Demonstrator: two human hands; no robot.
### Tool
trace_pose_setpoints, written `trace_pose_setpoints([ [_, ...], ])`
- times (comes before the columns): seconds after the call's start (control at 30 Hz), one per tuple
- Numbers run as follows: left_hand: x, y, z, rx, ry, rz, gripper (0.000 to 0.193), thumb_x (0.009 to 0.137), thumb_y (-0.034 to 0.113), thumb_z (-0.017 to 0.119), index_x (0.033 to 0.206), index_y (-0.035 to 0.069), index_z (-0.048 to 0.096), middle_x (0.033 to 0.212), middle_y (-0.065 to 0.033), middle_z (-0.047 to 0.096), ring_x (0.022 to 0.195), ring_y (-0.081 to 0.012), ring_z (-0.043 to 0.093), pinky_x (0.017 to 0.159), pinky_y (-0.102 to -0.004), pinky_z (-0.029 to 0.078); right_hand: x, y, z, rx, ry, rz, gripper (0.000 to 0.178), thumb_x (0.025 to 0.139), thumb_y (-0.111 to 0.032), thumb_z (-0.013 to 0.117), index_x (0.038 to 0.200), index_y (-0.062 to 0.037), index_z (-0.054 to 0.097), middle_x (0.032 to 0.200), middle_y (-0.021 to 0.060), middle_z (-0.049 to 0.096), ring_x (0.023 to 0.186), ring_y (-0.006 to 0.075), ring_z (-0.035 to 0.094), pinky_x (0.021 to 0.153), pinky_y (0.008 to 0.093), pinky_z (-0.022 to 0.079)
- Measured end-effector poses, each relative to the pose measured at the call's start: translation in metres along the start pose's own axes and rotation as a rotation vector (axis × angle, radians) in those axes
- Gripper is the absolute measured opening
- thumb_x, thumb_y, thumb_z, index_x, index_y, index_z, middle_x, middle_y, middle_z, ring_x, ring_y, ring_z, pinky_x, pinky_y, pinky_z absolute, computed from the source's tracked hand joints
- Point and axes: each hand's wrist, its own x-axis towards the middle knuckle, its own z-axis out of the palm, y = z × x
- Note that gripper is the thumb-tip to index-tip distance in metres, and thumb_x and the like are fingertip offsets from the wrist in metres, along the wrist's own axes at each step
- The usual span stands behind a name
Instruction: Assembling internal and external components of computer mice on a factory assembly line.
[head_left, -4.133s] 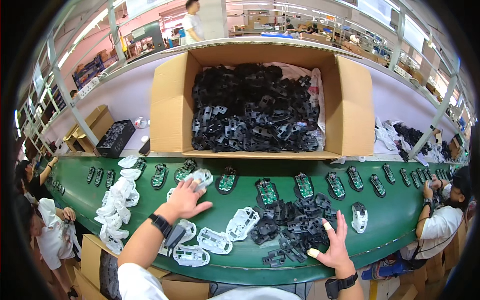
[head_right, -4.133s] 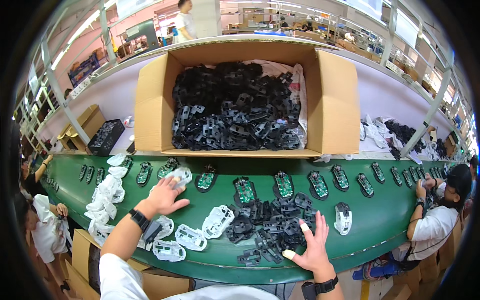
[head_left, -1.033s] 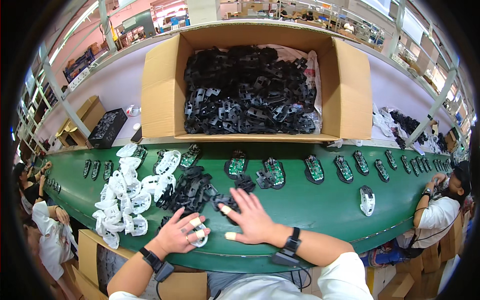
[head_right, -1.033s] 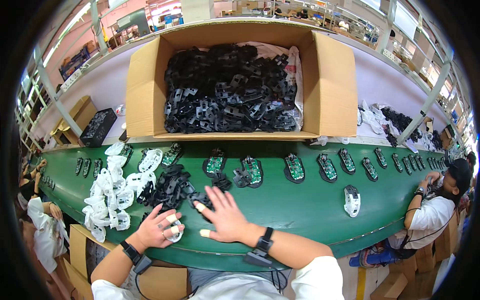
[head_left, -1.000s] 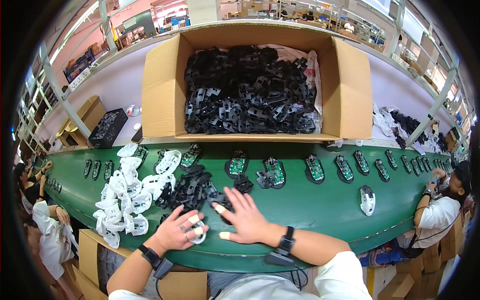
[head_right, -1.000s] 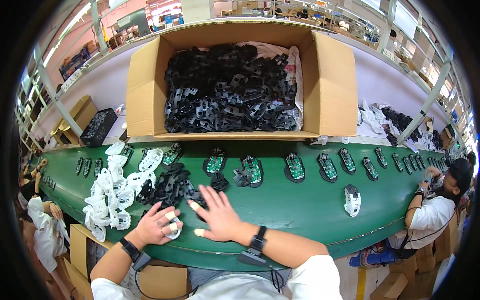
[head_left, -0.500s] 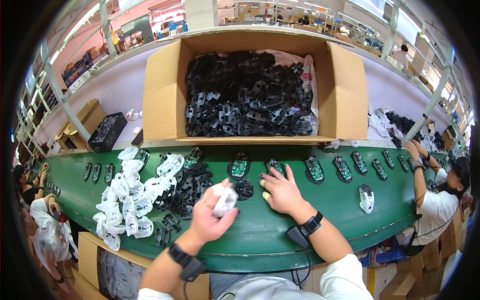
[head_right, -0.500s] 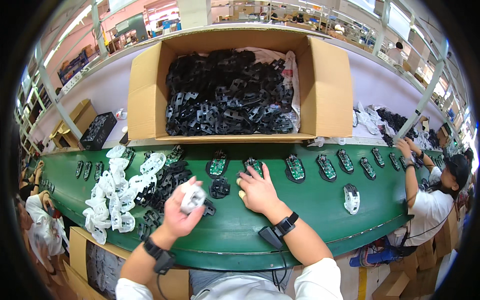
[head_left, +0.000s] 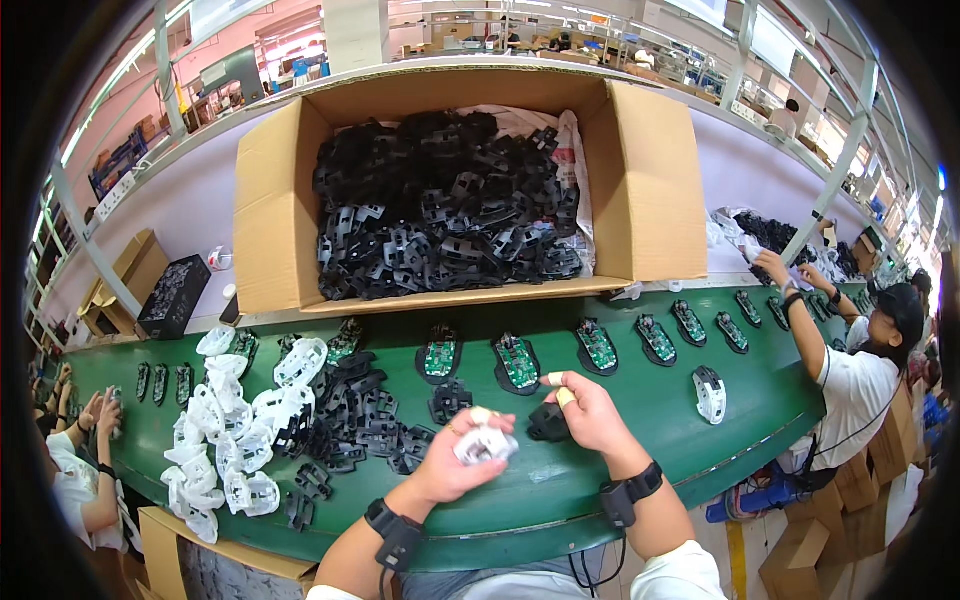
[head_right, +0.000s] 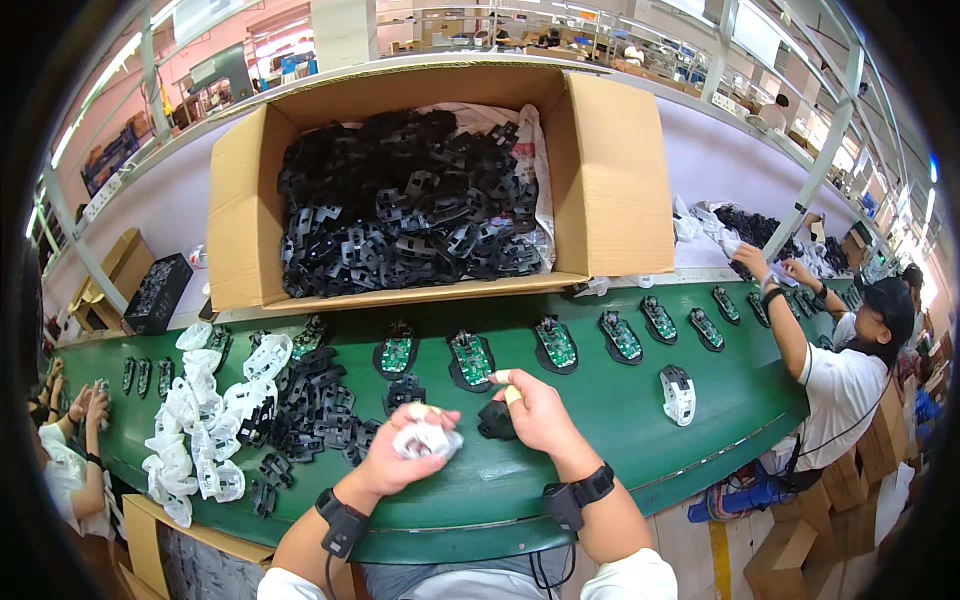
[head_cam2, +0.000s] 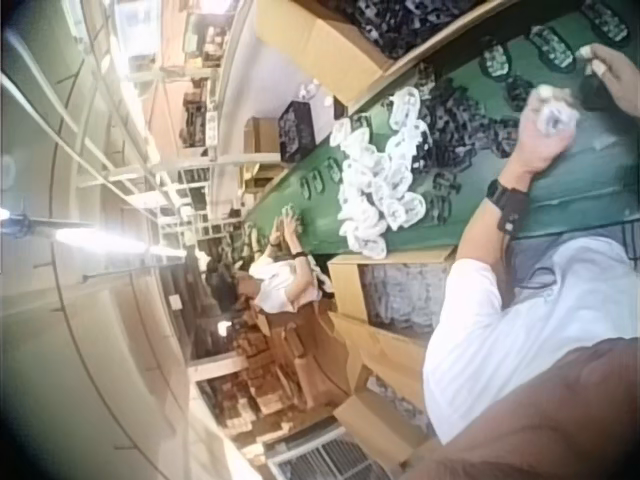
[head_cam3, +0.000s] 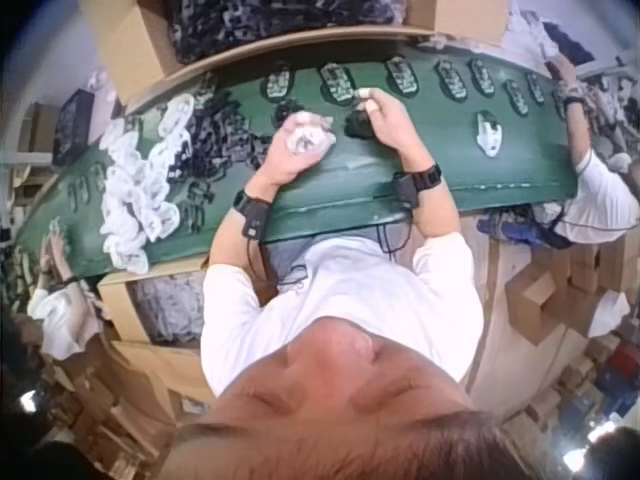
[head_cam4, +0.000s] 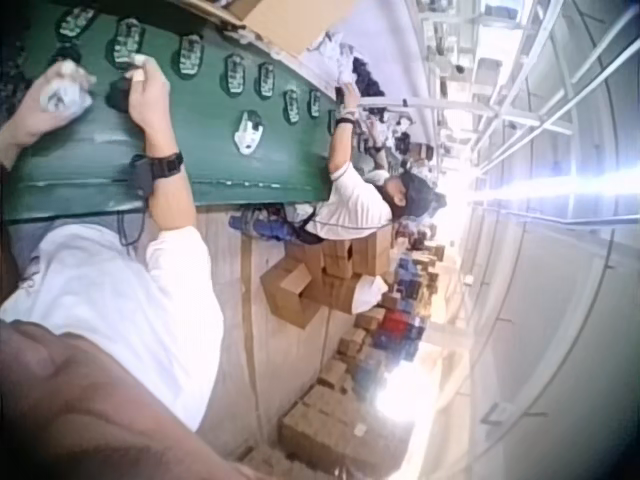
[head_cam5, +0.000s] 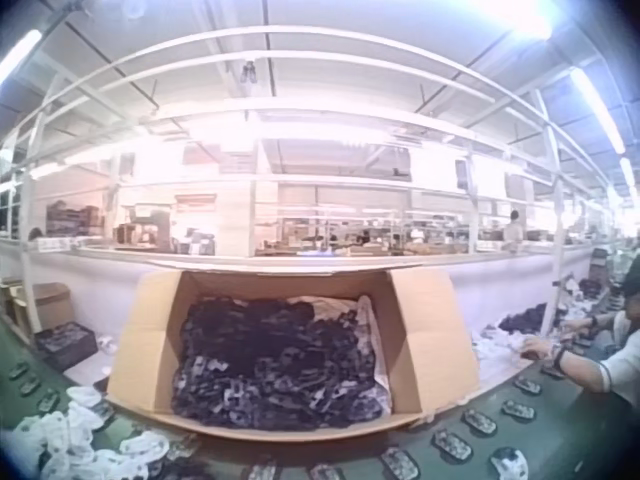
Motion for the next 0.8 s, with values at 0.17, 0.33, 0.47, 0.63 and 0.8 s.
trace_pose_setpoints([
  [0.17,0.010,0.046,0.009,1.034,-0.218,0.149,0.050,0.078,0.018,0.085,0.119,0.008,0.059,0.123,-0.0121,0.068,0.110,-0.0308,0.069,0.090,-0.0386,0.057,-0.002,0.015,-0.022,-0.725,0.184,-0.153,0.029,0.093,-0.020,0.067,0.119,-0.0087,0.068,0.103,0.0129,0.070,0.098,0.0359,0.068,0.084,0.0451,0.056],
  [0.33,-0.002,0.086,0.001,1.206,-0.106,-0.274,0.048,0.081,0.026,0.080,0.120,0.006,0.060,0.094,-0.0184,0.074,0.086,-0.0389,0.072,0.077,-0.0461,0.059,-0.016,-0.018,-0.008,-0.820,-0.125,-0.139,0.060,0.074,-0.043,0.085,0.123,-0.0107,0.069,0.115,0.0113,0.065,0.105,0.0346,0.065,0.088,0.0460,0.056],
  [0.47,0.000,0.073,0.001,1.171,-0.189,-0.351,0.060,0.078,0.021,0.081,0.131,0.003,0.059,0.097,-0.0225,0.073,0.088,-0.0393,0.073,0.079,-0.0422,0.059,-0.027,-0.022,0.009,-0.864,-0.206,-0.151,0.054,0.077,-0.033,0.083,0.123,-0.0091,0.070,0.118,0.0104,0.063,0.106,0.0332,0.064,0.087,0.0439,0.056],
  [0.63,-0.001,0.040,0.024,0.952,0.100,-0.264,0.059,0.082,0.012,0.079,0.135,-0.001,0.057,0.104,-0.0183,0.074,0.092,-0.0289,0.075,0.084,-0.0360,0.059,-0.018,-0.008,0.019,-0.600,0.039,-0.303,0.040,0.087,-0.012,0.071,0.126,-0.0091,0.070,0.107,0.0150,0.069,0.094,0.0354,0.068,0.085,0.0406,0.058],
  [0.8,-0.007,0.015,0.030,0.040,0.314,-0.212,0.052,0.087,0.005,0.073,0.135,-0.006,0.055,0.121,-0.0112,0.068,0.109,-0.0162,0.066,0.097,-0.0316,0.052,-0.019,-0.010,0.030,0.038,0.085,-0.439,0.043,0.098,0.002,0.052,0.141,0.0039,0.054,0.122,0.0217,0.070,0.113,0.0302,0.070,0.096,0.0384,0.055],
])
